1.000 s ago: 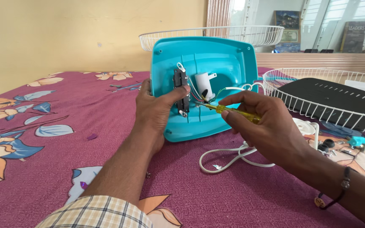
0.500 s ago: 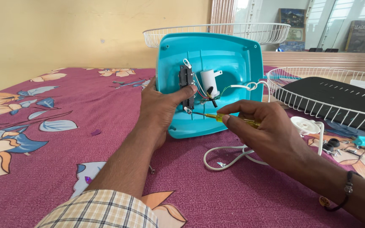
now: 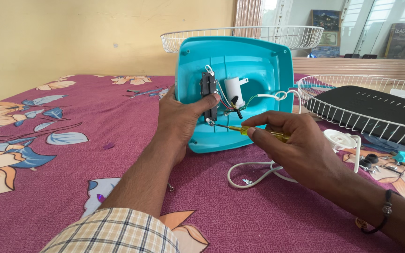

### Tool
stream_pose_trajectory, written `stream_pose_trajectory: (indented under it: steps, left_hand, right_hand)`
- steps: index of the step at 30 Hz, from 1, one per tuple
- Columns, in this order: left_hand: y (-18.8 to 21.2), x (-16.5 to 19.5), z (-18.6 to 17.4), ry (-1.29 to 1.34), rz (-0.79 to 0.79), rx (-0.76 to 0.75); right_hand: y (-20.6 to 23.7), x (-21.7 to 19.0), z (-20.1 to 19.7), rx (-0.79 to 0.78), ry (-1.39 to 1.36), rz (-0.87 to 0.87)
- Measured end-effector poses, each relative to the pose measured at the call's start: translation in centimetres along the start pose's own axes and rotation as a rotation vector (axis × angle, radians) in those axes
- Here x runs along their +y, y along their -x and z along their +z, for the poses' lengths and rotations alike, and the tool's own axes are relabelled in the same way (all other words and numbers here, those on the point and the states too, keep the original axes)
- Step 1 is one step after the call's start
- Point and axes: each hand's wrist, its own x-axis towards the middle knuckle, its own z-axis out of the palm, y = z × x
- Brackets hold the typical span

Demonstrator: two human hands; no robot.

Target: The person uses a screwdriver to adjust and tighten screws on the internal wiring and components of a disassembled electric fan. The fan housing and cage are visible on the bed, and the person works on the motor and capacitor area.

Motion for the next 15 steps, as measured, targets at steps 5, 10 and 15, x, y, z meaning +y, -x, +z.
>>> stream_pose_trajectory:
  steps: [5, 10, 15]
  left_hand:
    - [-0.01, -0.09, -0.09, 0.006, -0.002, -0.007]
    - [-0.23, -0.4, -0.04, 0.008, 0.037, -0.004]
    - [-0.49, -0.85, -0.09, -0.013, 0.08, 0.003]
  right_hand:
    - [0.09, -0.1, 0.11, 0.008, -0.005, -0.019]
    - [0.22, -0.19, 0.2, 0.023, 0.032, -0.037]
    - [0.61, -0.74, 0.35, 0.063, 0.194, -0.199]
